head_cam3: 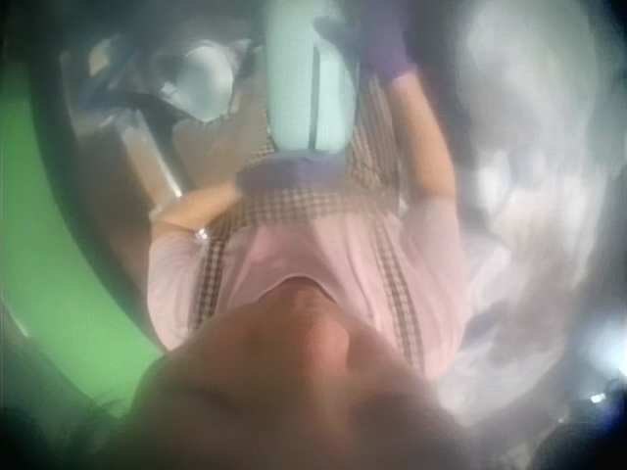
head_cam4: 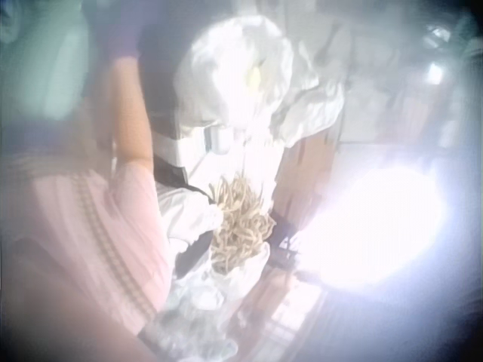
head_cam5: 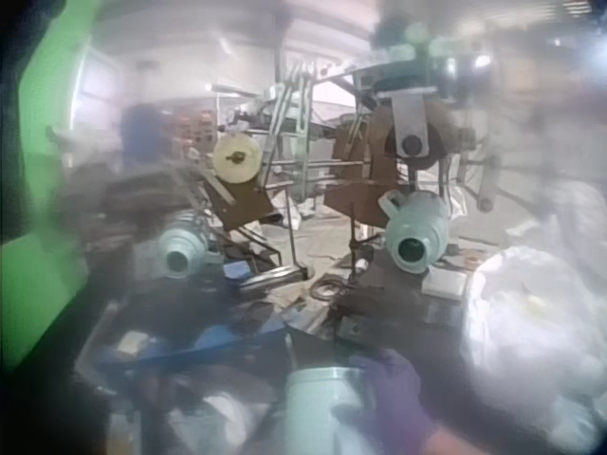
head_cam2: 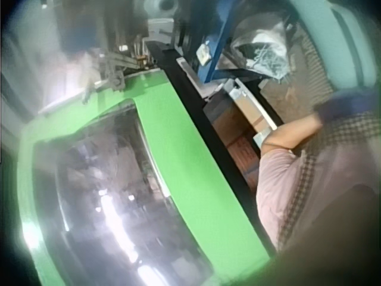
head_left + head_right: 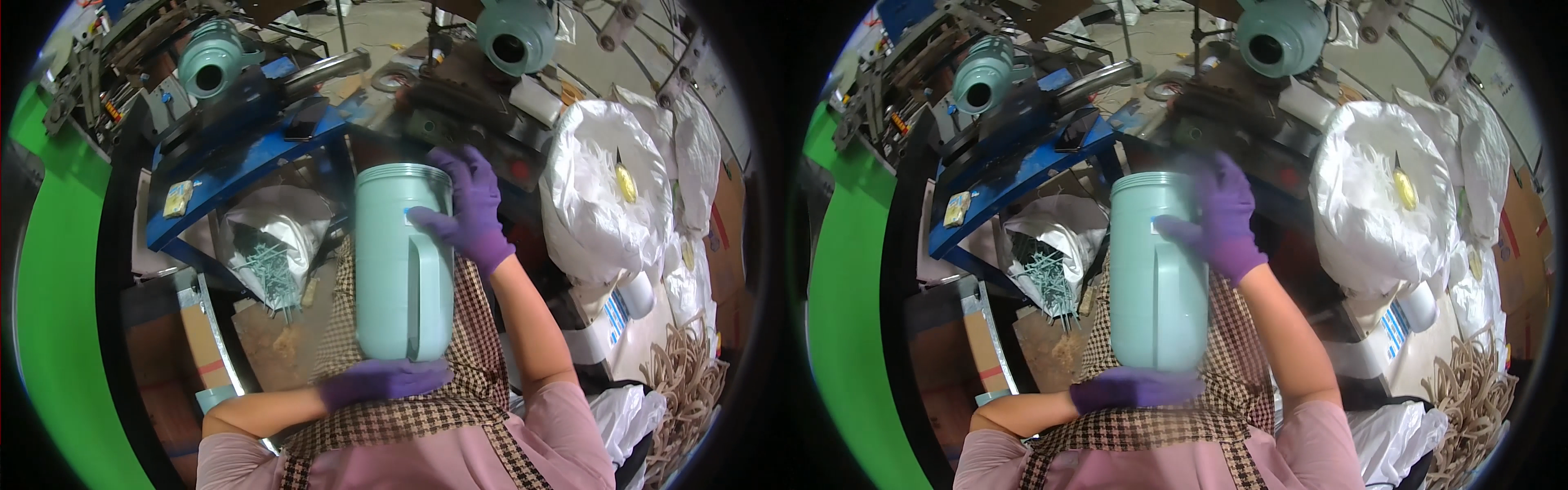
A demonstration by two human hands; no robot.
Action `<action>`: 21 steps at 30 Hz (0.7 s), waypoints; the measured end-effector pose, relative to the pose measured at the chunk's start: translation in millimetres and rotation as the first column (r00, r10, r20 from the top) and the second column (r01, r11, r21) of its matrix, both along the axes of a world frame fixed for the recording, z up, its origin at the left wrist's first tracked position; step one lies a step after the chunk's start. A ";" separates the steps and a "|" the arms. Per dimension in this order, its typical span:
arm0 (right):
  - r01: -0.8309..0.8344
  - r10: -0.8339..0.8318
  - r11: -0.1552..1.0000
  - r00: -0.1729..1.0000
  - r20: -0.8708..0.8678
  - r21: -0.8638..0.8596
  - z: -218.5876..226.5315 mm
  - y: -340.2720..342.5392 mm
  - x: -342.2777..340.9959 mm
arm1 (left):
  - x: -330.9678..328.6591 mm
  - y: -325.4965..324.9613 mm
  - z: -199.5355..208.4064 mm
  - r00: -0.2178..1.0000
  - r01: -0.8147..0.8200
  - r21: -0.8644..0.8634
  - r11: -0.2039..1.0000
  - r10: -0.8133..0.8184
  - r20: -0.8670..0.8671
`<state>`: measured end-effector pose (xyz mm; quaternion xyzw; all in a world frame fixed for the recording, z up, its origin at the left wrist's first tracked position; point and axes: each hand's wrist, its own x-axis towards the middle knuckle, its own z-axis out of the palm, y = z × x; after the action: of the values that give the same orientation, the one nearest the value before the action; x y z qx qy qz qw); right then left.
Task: The person assembles plastic flasks by retrieving green flask bodies and attaching wooden-colored handles and white rings by hand at a workstation.
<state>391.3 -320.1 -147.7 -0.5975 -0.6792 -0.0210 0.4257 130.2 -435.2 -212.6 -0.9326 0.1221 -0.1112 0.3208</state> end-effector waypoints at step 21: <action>-0.064 0.073 0.997 0.890 0.450 -0.033 111.5 278.4 -286.1 | -187.3 -64.2 5.3 -0.281 0.842 -0.458 0.283 0.957 0.076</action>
<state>105.2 -41.7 -36.2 -0.5557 -0.7802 -0.1380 0.2519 -57.1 -499.5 -207.3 -0.2774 -0.4499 -0.7655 -0.3671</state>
